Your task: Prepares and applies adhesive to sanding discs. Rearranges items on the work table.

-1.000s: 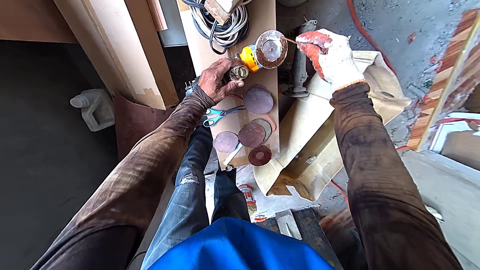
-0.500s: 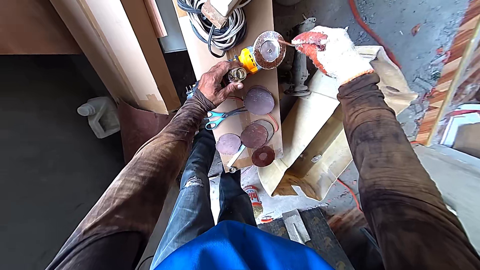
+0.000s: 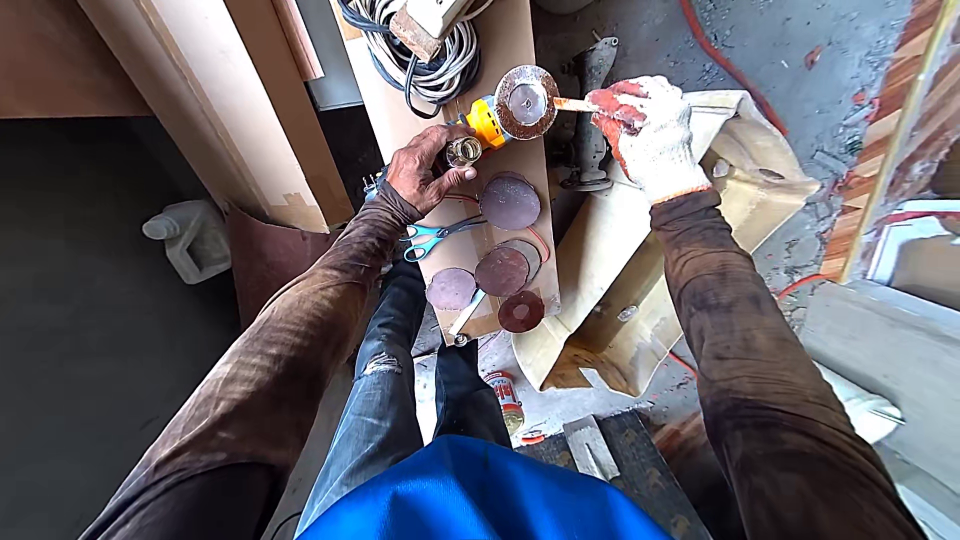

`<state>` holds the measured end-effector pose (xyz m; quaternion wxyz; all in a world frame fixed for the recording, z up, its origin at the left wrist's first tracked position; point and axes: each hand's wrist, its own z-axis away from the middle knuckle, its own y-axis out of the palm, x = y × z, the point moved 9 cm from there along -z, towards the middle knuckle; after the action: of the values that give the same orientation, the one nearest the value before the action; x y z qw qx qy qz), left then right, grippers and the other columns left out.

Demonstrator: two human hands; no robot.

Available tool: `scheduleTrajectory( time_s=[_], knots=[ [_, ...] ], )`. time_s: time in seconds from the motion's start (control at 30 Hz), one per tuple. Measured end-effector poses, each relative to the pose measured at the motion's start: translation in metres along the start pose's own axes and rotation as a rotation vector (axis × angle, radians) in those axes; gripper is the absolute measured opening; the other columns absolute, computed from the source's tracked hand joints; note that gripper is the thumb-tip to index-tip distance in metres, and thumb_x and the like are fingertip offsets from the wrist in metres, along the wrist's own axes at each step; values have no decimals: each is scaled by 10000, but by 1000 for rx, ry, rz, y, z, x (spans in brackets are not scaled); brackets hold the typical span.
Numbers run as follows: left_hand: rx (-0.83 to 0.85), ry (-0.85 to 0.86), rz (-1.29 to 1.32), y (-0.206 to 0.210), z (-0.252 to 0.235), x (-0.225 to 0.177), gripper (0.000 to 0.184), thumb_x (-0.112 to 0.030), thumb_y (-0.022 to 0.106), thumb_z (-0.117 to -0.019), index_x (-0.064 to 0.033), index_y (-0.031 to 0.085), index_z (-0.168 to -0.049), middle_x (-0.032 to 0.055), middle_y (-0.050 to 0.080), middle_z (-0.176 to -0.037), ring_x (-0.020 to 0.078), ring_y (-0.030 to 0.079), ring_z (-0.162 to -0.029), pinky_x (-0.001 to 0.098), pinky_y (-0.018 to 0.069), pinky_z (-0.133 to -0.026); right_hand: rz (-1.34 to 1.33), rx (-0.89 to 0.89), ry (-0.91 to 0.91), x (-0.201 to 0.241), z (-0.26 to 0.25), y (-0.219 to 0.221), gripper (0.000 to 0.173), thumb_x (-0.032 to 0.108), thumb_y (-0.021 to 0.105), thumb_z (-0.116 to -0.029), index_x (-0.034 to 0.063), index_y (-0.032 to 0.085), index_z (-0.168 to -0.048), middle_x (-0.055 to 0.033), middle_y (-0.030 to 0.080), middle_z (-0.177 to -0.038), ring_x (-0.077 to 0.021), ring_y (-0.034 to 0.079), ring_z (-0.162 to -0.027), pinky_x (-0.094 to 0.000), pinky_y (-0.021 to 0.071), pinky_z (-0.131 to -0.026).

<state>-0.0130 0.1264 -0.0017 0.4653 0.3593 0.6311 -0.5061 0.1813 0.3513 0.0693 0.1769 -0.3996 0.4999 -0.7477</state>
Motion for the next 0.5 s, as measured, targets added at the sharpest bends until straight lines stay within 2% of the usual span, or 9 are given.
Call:
scheduleTrajectory(
  time_s=[0.17,0.33,0.5],
  knots=[
    [7,5,17,0,1,-1,523,-371,716,-958,-19,620,-1334,130,647,-1375,214,599,-1309,422,482,-1124,118,-50,-29,17,-7,-3,246,258,613,-1004,176,771,-1173,-133,702,-1243,-355,605,-1224,-540,450,-1048],
    [17,-5,3,1,1,-1,537,-384,713,-959,-28,614,-1348,116,647,-1381,201,603,-1304,417,487,-1119,84,-63,8,10,14,3,253,272,621,-998,191,772,-1184,-106,711,-1223,-322,613,-1207,-516,445,-1058],
    [11,-17,28,-1,1,0,535,-384,717,-956,-26,618,-1340,113,651,-1372,193,607,-1296,410,495,-1112,57,-44,39,11,-2,13,273,284,624,-997,193,756,-1218,-109,691,-1272,-322,596,-1246,-511,452,-1075]
  ],
)
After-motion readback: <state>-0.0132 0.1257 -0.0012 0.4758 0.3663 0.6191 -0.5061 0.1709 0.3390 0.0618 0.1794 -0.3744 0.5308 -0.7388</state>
